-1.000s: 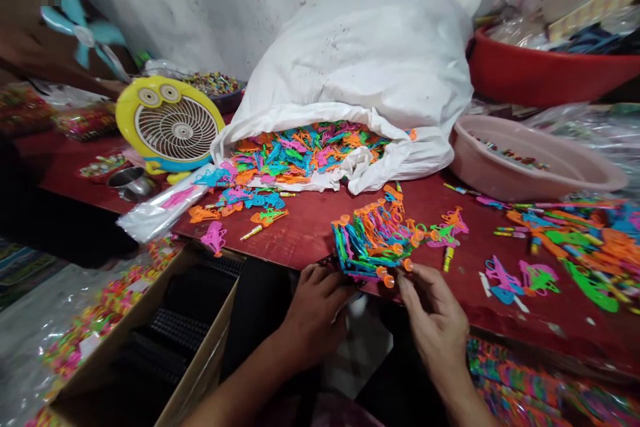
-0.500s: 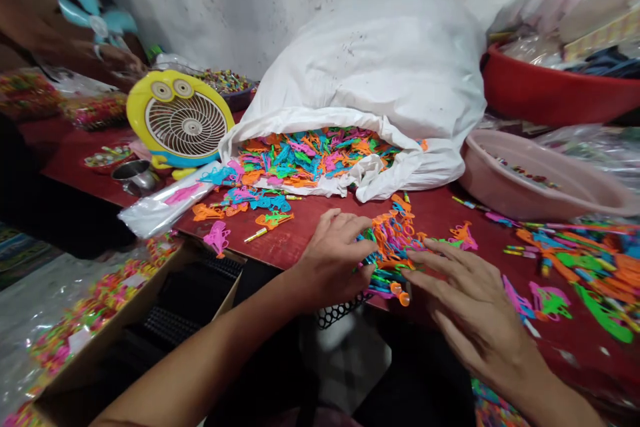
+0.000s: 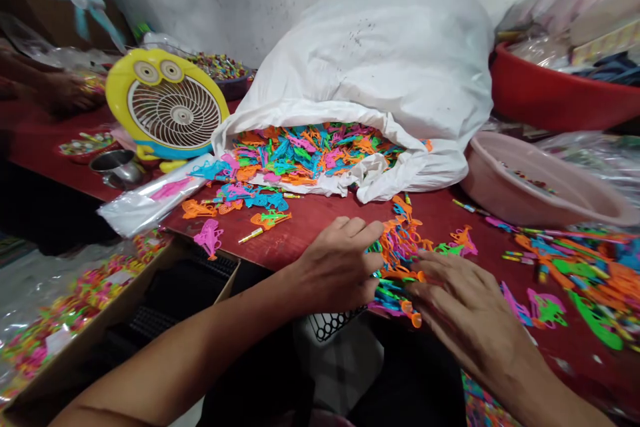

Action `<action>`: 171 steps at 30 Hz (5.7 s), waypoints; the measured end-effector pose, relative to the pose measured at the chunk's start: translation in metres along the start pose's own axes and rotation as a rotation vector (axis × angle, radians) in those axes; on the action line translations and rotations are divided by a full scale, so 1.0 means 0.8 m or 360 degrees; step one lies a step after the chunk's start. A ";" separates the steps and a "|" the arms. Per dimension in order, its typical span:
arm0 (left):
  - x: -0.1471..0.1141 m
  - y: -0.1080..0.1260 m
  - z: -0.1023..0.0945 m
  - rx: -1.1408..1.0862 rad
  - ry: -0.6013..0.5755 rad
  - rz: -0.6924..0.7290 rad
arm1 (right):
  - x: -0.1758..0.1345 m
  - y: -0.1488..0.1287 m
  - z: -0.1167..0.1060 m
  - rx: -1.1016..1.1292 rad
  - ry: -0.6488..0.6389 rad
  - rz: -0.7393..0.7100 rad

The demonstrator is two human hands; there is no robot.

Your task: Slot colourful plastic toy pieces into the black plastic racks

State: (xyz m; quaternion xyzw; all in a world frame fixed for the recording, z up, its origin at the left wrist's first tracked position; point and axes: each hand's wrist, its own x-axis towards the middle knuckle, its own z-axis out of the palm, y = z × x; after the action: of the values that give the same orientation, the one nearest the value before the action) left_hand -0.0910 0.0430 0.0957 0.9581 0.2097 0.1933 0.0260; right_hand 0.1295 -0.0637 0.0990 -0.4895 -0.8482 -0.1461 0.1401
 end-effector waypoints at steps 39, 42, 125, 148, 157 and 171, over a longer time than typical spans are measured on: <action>-0.002 0.003 0.015 -0.0023 -0.0032 0.0098 | -0.005 -0.007 0.015 0.0086 0.0079 0.0180; -0.001 0.004 0.017 -0.0023 -0.0022 0.0090 | -0.005 -0.006 0.016 0.0120 0.0055 0.0115; 0.016 0.022 -0.007 0.0050 -0.0379 -0.0021 | -0.037 -0.053 0.081 0.1375 0.0743 0.1565; 0.015 0.033 -0.015 0.0158 -0.0351 -0.0062 | -0.039 -0.021 0.081 0.1363 0.0442 0.1151; 0.018 0.029 -0.014 0.0094 -0.0377 -0.0081 | -0.046 -0.027 0.098 0.1034 0.0653 0.1137; 0.010 0.028 -0.002 -0.0099 -0.0302 -0.0121 | -0.036 -0.030 0.093 0.0805 0.0762 0.0876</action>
State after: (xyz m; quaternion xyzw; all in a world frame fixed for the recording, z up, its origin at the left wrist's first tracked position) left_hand -0.0763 0.0258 0.1031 0.9622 0.2363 0.1069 0.0827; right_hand 0.1150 -0.0693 0.0171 -0.5997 -0.6390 -0.0006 0.4816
